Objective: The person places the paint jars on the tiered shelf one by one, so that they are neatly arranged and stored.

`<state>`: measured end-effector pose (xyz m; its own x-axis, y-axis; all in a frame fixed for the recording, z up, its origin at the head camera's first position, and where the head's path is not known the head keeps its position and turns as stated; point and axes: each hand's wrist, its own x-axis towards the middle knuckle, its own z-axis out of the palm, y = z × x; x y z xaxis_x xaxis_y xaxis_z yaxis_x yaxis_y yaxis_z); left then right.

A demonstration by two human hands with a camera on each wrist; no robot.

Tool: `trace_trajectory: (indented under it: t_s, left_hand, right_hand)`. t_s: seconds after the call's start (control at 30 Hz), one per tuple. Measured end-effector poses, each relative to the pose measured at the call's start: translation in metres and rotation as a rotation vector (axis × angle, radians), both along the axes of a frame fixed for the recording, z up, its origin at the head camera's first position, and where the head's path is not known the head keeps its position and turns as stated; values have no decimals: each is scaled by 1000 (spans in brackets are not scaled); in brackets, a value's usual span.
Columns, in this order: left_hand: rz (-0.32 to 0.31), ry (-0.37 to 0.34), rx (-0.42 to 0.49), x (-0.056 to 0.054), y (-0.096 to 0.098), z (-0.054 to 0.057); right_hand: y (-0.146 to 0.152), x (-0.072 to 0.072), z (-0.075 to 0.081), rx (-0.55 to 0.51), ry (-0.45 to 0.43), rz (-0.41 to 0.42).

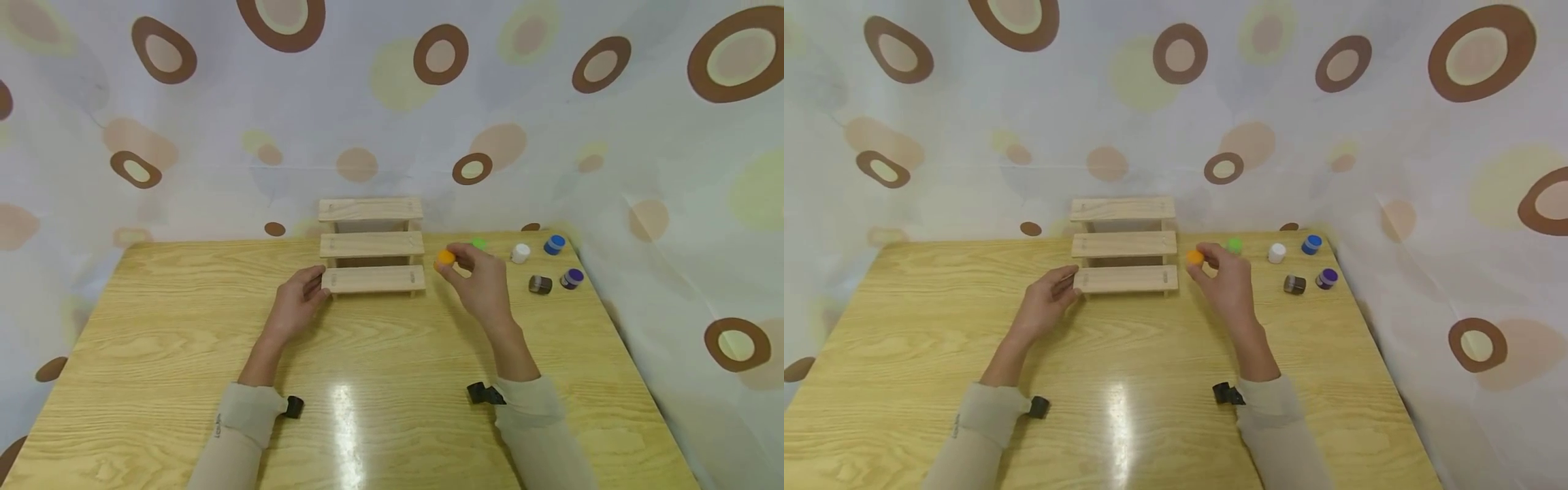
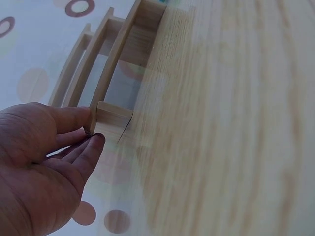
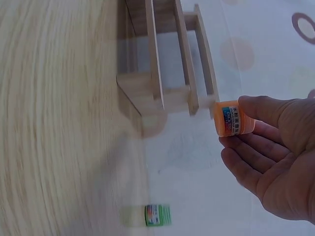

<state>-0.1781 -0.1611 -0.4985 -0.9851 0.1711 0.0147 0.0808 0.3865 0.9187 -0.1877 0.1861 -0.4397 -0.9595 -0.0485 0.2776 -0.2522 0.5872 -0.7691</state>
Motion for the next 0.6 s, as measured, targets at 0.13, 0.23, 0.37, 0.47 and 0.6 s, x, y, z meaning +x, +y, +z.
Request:
trace_trajectory:
  t_s: [0.13,0.23,0.37,0.47,0.6]
  left_hand:
    - [-3,-3,2,0,-1,0]
    - [7,0,-1,-1,-1,1]
    - [14,9,6,-2,-2,0]
    - [10,6,17,-2,-1,-2]
    - [14,5,16,-2,-1,-2]
  right_hand:
    - [-17,1,-1,-14,8,44]
    - [-30,0,-1,-35,11,78]
    - [-44,1,1,-47,-6,101]
    - [-52,3,2,-49,-28,97]
    - [-65,4,2,-62,-52,96]
